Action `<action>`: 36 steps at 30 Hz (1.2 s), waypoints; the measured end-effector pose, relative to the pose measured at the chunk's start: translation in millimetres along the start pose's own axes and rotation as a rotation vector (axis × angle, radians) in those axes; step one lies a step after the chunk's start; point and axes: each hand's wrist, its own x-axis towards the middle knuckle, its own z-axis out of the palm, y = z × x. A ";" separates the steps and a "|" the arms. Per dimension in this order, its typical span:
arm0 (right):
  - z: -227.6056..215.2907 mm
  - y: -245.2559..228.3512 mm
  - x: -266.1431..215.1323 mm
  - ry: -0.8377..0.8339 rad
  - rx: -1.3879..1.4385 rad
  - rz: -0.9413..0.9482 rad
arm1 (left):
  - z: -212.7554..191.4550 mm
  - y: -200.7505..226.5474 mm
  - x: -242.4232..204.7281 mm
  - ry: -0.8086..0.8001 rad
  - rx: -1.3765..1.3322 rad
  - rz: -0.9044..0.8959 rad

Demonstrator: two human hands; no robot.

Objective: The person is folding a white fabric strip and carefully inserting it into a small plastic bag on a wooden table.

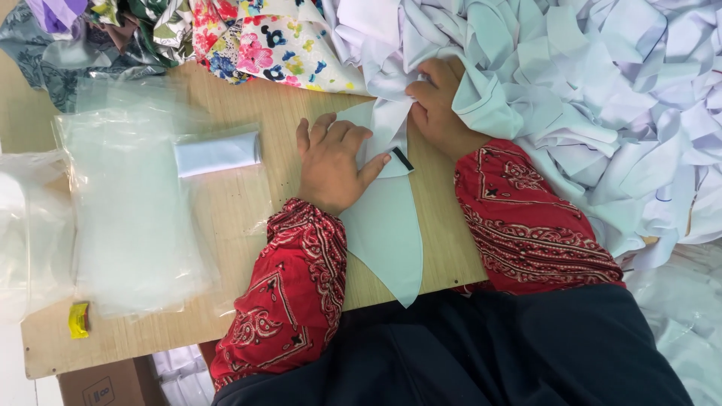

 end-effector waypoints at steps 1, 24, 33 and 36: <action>0.6 1.2 -0.4 0.003 -0.002 0.004 | 0.9 1.4 0.3 -0.001 0.001 0.005; -44.9 -2.5 3.6 0.502 1.136 0.866 | -17.3 7.8 2.8 0.276 -0.738 -0.241; -42.5 18.9 -0.1 0.505 1.157 0.846 | -21.7 -11.5 7.5 0.408 -0.932 -0.464; -41.0 35.2 -8.7 0.734 1.088 0.474 | -19.8 -19.6 7.4 0.437 -0.912 -0.475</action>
